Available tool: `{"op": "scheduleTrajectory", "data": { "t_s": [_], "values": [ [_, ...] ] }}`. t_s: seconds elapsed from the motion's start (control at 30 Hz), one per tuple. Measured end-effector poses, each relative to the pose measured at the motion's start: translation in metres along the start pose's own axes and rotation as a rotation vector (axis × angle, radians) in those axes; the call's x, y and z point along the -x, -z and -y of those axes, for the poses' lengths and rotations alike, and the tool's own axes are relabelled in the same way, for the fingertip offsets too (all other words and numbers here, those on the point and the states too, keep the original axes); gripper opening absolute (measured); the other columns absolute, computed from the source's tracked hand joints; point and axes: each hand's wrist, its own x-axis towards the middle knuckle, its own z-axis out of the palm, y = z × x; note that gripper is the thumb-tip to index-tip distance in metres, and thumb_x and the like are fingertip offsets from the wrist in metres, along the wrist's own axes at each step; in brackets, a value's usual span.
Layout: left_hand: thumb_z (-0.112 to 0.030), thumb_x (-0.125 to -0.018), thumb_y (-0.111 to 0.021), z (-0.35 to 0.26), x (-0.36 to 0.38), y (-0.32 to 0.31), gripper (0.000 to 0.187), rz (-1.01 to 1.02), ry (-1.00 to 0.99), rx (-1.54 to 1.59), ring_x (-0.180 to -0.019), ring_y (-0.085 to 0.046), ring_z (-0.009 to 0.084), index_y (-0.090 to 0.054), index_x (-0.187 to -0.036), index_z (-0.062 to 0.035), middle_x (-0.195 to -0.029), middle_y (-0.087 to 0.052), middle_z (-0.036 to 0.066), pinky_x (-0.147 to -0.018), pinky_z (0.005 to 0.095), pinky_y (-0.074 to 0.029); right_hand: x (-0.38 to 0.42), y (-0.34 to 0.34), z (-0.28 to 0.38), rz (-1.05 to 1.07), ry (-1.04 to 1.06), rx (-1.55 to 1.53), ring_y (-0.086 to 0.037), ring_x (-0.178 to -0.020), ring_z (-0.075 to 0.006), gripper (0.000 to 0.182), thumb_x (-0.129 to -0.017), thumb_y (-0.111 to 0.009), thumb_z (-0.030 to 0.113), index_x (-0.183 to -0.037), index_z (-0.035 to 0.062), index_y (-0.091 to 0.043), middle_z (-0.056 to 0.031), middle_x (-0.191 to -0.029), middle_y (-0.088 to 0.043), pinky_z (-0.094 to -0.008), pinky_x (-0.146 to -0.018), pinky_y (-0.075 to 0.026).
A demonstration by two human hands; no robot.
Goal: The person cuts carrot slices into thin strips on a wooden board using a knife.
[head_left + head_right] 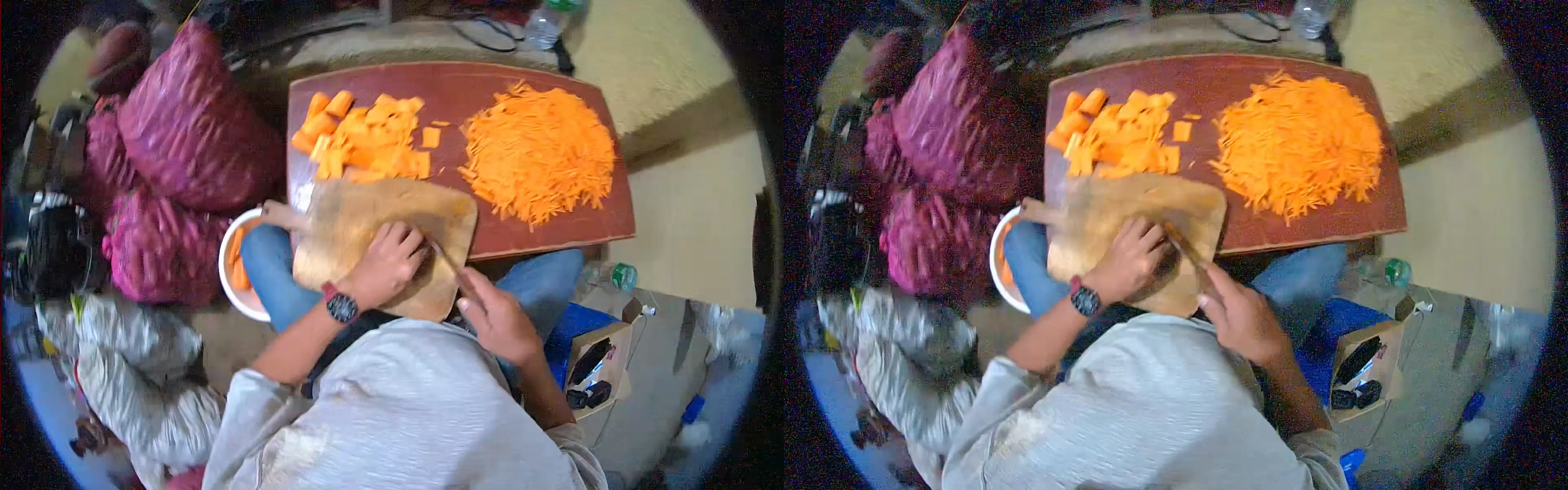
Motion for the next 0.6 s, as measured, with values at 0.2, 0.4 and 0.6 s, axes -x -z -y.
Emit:
{"op": "scheduleTrajectory", "data": {
  "t_s": [0.2, 0.4, 0.6],
  "values": [
    [-0.015, -0.086, -0.066, 0.011, -0.003, -0.003, 0.038, 0.033, -0.079, 0.073, -0.109, -0.059, 0.0353, -0.076, -0.117, 0.0028, -0.116, -0.062, 0.015, -0.101, 0.0451, -0.053, -0.005, 0.002, 0.013, 0.005, -0.070, -0.076, -0.078, -0.102, -0.0465, 0.050, -0.108, -0.062, 0.017, -0.154, -0.0007, -0.052, -0.0310, -0.110, -0.076, -0.0512, -0.087, -0.060],
    [-0.013, -0.086, -0.071, 0.013, -0.002, -0.007, 0.037, -0.080, -0.028, 0.183, -0.109, -0.059, 0.0360, -0.076, -0.119, 0.0020, -0.113, -0.061, 0.015, -0.100, 0.0468, -0.051, -0.006, -0.002, 0.011, -0.014, 0.008, -0.004, -0.074, -0.105, -0.0515, 0.048, -0.108, -0.062, 0.019, -0.152, 0.0000, -0.052, -0.0318, -0.112, -0.075, -0.0539, -0.087, -0.059],
    [-0.008, -0.082, -0.076, 0.014, 0.001, -0.007, 0.036, -0.095, 0.045, 0.278, -0.108, -0.059, 0.0366, -0.076, -0.116, 0.0004, -0.110, -0.061, 0.015, -0.099, 0.0456, -0.051, -0.009, -0.005, 0.016, -0.004, 0.030, 0.008, -0.072, -0.105, -0.0542, 0.046, -0.108, -0.063, 0.020, -0.149, 0.0013, -0.053, -0.0320, -0.112, -0.074, -0.0570, -0.087, -0.058]
  ]
}}
